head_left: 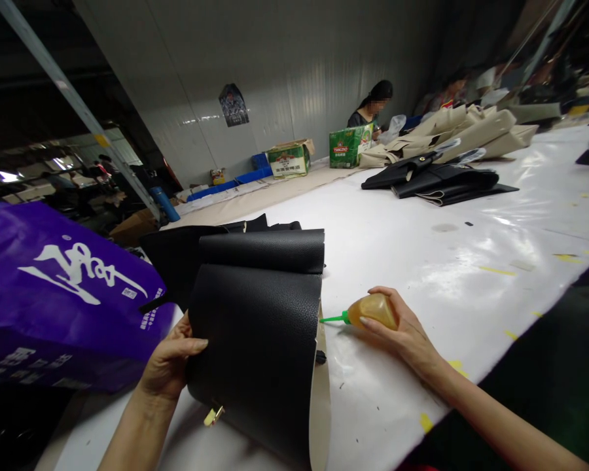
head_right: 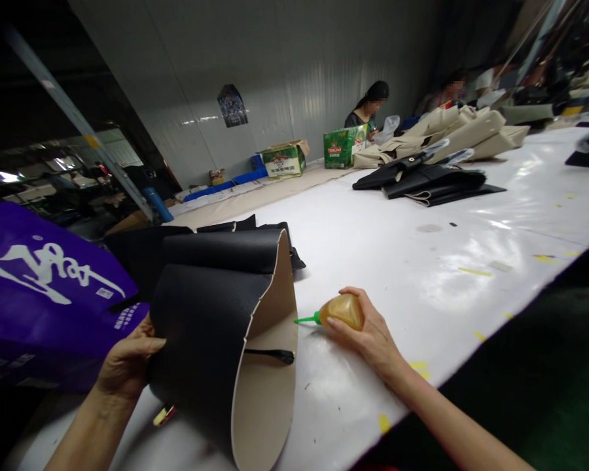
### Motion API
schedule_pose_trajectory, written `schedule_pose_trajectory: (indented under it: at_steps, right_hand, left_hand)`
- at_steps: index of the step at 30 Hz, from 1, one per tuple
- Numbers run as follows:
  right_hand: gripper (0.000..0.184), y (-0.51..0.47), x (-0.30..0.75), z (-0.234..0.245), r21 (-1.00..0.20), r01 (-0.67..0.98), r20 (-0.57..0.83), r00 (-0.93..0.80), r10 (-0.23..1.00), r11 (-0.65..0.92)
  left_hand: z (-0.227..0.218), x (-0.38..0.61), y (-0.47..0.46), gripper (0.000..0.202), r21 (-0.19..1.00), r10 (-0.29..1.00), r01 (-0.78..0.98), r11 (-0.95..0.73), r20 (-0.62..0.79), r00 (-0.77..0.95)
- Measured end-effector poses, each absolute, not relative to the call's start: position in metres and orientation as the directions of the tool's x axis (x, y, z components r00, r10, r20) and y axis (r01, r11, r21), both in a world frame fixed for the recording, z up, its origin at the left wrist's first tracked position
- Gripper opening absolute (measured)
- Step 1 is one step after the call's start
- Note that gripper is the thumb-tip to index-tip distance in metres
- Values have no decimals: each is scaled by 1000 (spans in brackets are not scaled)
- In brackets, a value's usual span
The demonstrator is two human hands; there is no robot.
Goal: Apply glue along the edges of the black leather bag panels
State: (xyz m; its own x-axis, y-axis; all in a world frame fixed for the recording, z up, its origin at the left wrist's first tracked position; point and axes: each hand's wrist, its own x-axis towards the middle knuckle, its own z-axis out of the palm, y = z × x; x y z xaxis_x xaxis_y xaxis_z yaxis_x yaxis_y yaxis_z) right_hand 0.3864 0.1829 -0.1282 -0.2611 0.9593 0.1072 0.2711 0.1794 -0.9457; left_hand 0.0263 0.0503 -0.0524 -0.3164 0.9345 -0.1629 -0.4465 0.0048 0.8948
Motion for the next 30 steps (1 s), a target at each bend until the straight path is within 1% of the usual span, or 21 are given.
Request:
schedule_pose_trajectory:
  at_steps: [3, 7, 9, 12, 15, 20, 23, 26, 28, 30]
  right_hand:
    - [52, 177, 392, -131, -949, 276, 67, -285, 956, 149]
    - [51, 164, 400, -135, -962, 250, 22, -330, 944, 110]
    - [51, 160, 402, -138, -969, 229, 7, -335, 942, 89]
    - [52, 157, 404, -141, -978, 197, 0, -312, 950, 65]
    - [53, 157, 405, -143, -979, 194, 5, -269, 963, 59]
    - [53, 151, 405, -143, -980, 195, -14, -263, 965, 39]
    - [51, 143, 407, -140, -992, 123, -44, -236, 971, -16]
    - [50, 137, 407, -137, -996, -8, -88, -214, 973, -92]
    - [50, 134, 406, -135, -992, -70, -90, -186, 978, -105]
    - [49, 133, 403, -134, -991, -94, -81, -162, 983, -97]
  left_hand:
    - [-55, 26, 51, 44, 896, 931, -443, -6, -157, -331]
    - [-57, 26, 49, 51, 899, 925, -437, -17, -152, -348]
    - [-58, 27, 48, 50, 900, 924, -437, -13, -156, -350]
    - [-60, 28, 45, 44, 901, 924, -433, 0, -165, -344]
    - [-61, 29, 43, 46, 904, 925, -428, 6, -167, -340]
    - [-65, 31, 40, 45, 904, 924, -427, -1, -163, -346]
    - [-67, 32, 38, 45, 908, 916, -419, -10, -160, -368]
    - [-67, 33, 38, 50, 908, 910, -419, -4, -170, -379]
    - [-67, 33, 38, 50, 910, 907, -416, -12, -165, -387]
    - [-67, 33, 37, 46, 913, 911, -408, -14, -156, -382]
